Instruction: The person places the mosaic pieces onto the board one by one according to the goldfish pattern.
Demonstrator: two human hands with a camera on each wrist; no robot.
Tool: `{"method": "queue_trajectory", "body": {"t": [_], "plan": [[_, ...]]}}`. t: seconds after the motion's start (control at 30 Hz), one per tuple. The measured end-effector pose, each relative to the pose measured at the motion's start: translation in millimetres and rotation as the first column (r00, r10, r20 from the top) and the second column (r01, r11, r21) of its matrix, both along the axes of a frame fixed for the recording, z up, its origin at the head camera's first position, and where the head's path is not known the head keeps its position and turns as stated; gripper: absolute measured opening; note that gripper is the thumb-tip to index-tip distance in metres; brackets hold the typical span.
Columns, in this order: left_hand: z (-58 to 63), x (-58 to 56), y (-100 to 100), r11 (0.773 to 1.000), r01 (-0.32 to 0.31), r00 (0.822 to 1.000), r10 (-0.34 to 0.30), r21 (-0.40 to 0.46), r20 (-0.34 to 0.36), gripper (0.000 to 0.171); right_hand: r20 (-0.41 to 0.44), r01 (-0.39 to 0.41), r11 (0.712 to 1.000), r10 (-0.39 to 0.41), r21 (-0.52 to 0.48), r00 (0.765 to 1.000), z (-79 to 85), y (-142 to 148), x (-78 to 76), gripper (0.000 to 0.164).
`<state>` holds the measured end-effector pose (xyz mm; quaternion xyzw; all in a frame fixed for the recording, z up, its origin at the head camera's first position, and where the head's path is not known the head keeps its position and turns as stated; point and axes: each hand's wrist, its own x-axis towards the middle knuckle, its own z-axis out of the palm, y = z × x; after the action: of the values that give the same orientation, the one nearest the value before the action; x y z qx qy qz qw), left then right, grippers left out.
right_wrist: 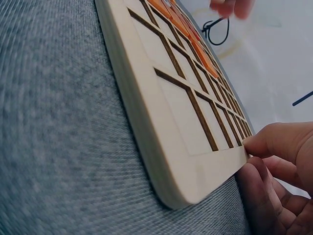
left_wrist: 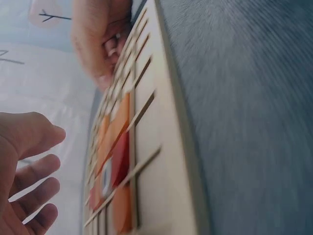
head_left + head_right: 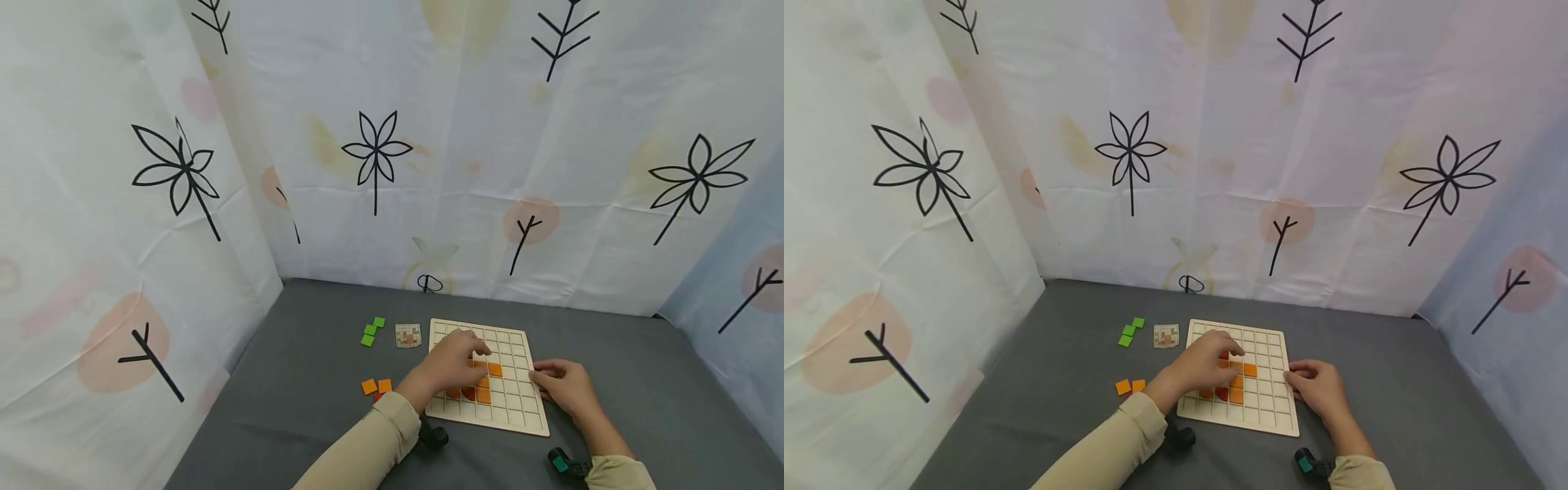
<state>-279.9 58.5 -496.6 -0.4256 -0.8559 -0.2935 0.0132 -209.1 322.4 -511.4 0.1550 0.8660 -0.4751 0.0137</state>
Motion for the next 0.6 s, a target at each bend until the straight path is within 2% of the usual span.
{"method": "queue_trajectory", "body": {"t": [0.13,0.33,0.43,0.6], "plan": [[7.9,0.8,-24.2,0.998,-0.028,1.0,0.029,0.058,-0.004,0.027,-0.01,-0.015,1.0,0.015,-0.007,1.0,-1.4,1.1,0.6,0.043],[18.3,5.4,-62.1,0.991,-0.122,0.992,0.121,0.049,0.022,0.026,-0.026,-0.024,1.0,0.024,0.003,0.999,-4.2,4.0,1.8,0.042],[18.9,8.0,-84.2,0.987,-0.15,0.989,0.149,0.059,0.026,0.026,-0.025,-0.023,1.0,0.023,0.01,0.999,-4.3,3.2,1.4,0.042],[13.1,13.3,-122.2,0.979,-0.194,0.98,0.191,0.065,0.051,0.025,-0.031,-0.023,1.0,0.023,0.017,0.999,-1.6,1.9,1.2,0.041]]}}
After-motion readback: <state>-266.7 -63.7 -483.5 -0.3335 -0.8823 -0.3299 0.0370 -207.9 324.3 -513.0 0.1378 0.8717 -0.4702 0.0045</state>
